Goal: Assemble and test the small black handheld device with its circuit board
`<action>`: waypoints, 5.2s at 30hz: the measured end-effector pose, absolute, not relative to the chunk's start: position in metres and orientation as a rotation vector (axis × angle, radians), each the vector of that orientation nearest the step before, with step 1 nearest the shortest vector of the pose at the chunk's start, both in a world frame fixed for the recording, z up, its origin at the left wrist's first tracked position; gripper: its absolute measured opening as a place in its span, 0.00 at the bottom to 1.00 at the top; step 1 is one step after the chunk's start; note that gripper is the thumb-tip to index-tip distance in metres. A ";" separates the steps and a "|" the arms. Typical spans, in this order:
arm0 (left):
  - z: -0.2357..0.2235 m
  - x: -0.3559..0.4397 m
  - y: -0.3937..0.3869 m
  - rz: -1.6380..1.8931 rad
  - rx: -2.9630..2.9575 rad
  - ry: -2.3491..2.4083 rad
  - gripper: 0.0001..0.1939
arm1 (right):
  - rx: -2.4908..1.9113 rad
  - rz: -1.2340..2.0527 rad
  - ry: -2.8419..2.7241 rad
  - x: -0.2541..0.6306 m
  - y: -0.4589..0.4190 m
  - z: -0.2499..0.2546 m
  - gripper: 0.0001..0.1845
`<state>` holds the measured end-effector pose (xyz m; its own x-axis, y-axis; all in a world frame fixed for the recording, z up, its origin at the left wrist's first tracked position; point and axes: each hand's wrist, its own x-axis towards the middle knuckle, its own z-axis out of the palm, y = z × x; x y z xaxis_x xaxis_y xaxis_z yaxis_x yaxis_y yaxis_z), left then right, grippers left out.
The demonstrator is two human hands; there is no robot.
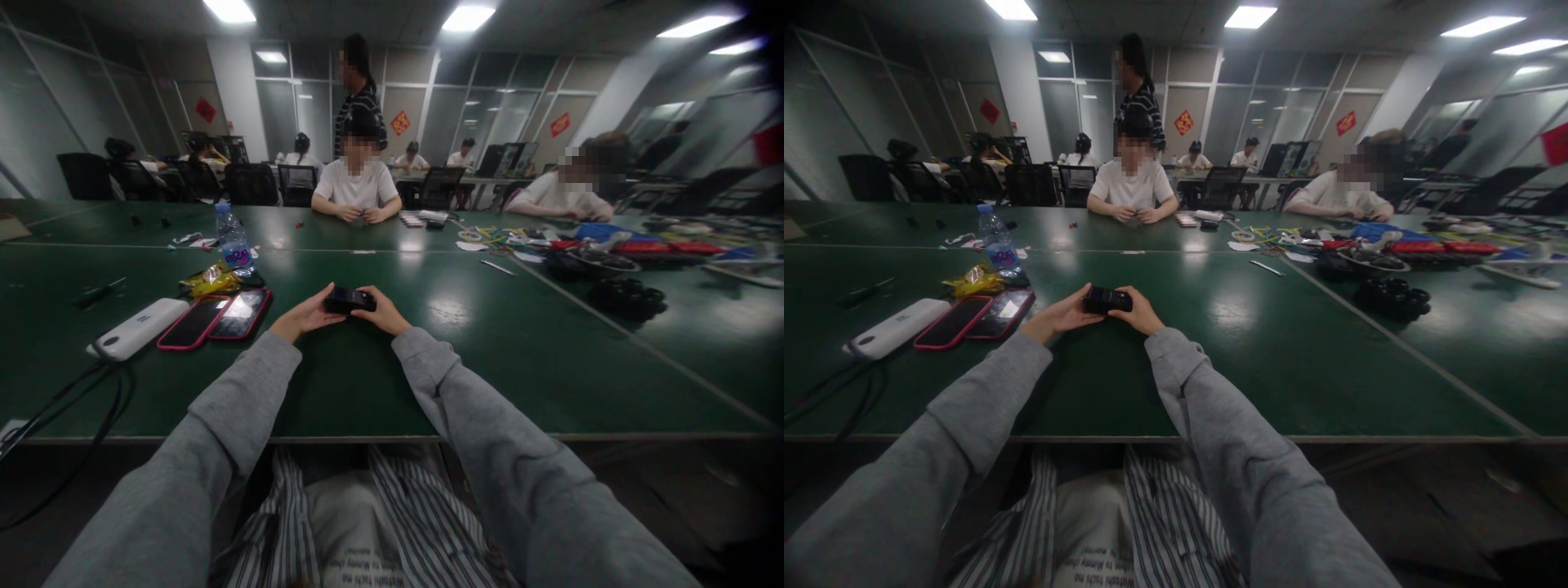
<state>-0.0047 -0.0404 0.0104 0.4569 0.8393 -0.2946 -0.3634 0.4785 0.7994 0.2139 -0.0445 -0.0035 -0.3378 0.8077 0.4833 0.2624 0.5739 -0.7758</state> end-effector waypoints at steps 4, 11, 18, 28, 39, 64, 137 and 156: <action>0.010 -0.004 -0.040 0.815 0.742 0.778 0.28 | -0.884 0.832 -1.777 0.214 -0.043 -0.003 0.28; 0.012 -0.003 -0.042 0.797 0.757 0.797 0.29 | -0.860 0.860 -1.754 0.220 -0.037 0.002 0.28; 0.009 -0.003 -0.040 0.834 0.775 0.785 0.18 | -0.862 1.012 -1.523 0.225 -0.036 0.009 0.29; 0.011 -0.003 -0.041 0.822 0.751 0.794 0.16 | -0.867 1.330 -0.976 0.239 -0.018 0.001 0.25; 0.005 -0.003 -0.035 0.870 0.710 0.782 0.13 | -0.926 1.238 -1.070 0.231 -0.027 0.007 0.27; 0.009 -0.001 -0.042 0.896 0.739 0.749 0.26 | -0.802 0.621 -2.008 0.218 -0.041 -0.001 0.31; 0.014 0.002 -0.044 0.949 0.693 0.836 0.21 | -0.923 0.588 -1.943 0.213 -0.042 -0.006 0.27; 0.011 -0.002 -0.041 0.933 0.726 0.803 0.24 | -0.948 0.536 -1.961 0.212 -0.046 -0.003 0.25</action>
